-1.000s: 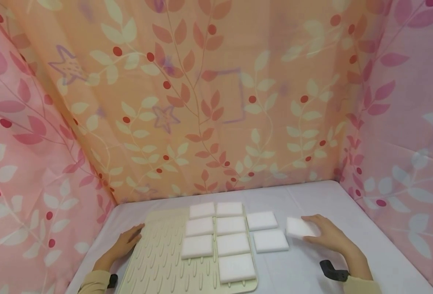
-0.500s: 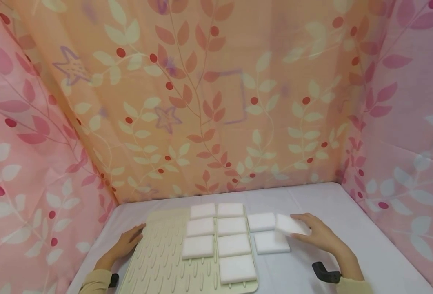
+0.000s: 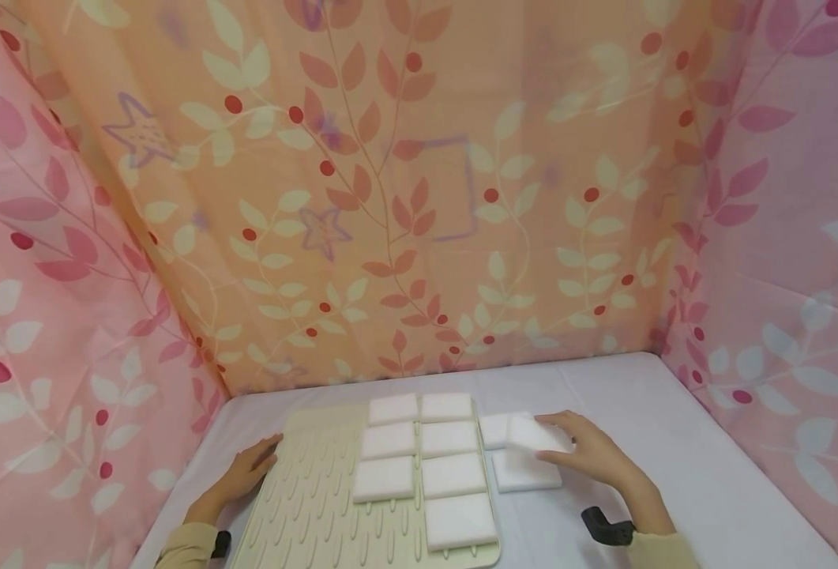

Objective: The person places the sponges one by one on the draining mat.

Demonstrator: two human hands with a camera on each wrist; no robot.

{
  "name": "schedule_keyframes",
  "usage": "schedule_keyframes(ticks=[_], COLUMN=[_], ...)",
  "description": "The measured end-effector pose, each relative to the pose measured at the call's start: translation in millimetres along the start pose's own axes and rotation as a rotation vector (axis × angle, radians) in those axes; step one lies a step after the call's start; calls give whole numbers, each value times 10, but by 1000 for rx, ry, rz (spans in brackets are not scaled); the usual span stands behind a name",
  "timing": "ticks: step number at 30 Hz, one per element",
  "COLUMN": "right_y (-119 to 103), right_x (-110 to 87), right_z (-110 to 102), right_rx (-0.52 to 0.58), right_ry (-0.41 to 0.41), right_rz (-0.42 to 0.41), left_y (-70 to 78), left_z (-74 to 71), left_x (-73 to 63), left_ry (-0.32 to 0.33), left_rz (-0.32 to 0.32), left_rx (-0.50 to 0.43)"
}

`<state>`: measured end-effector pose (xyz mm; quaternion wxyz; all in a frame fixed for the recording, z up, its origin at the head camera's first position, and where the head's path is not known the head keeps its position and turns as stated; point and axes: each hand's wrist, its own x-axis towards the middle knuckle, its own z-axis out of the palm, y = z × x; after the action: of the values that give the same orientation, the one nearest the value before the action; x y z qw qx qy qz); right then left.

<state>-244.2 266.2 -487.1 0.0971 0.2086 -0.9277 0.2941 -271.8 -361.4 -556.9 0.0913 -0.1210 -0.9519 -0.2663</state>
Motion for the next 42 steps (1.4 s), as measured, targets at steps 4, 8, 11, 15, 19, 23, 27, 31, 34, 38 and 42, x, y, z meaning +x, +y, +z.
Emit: schedule_keyframes(ticks=[4,8,11,15,19,23,27,31,34,38,42], right_y=[-65,-145,-192,-244,-298,-361,-448,-540,-602,-681,-757], right_x=[40,73,95,127,155,176,207,231,237,243,251], right_z=[51,84,114,163,208,250,286,319,344,383,428], right_rx=[17,52,70,74,102,132,141,144,148,140,120], right_ry=[-4,-19,-40,-61,-79,-112,-146,-187,-220,-246,-251], right_rz=[-23,-53,-70,-97,-126,-135,-155,-163,-155,-158,-162], left_y=[4,3,2,-3,-3,-7,3,10,12,24,42], left_z=[-4,-12,-18,-15,-5,9,10,5,5,0,-13], left_x=[-2,5,9,14,5,-8,-10,-7,-8,-13,-15], left_ry=[12,7,1,2,4,10,29,32,23,20,18], left_rz=[13,8,7,8,3,10,31,23,11,14,21], left_rx=[7,-3,-11,-14,-11,-5,-1,-6,3,4,2])
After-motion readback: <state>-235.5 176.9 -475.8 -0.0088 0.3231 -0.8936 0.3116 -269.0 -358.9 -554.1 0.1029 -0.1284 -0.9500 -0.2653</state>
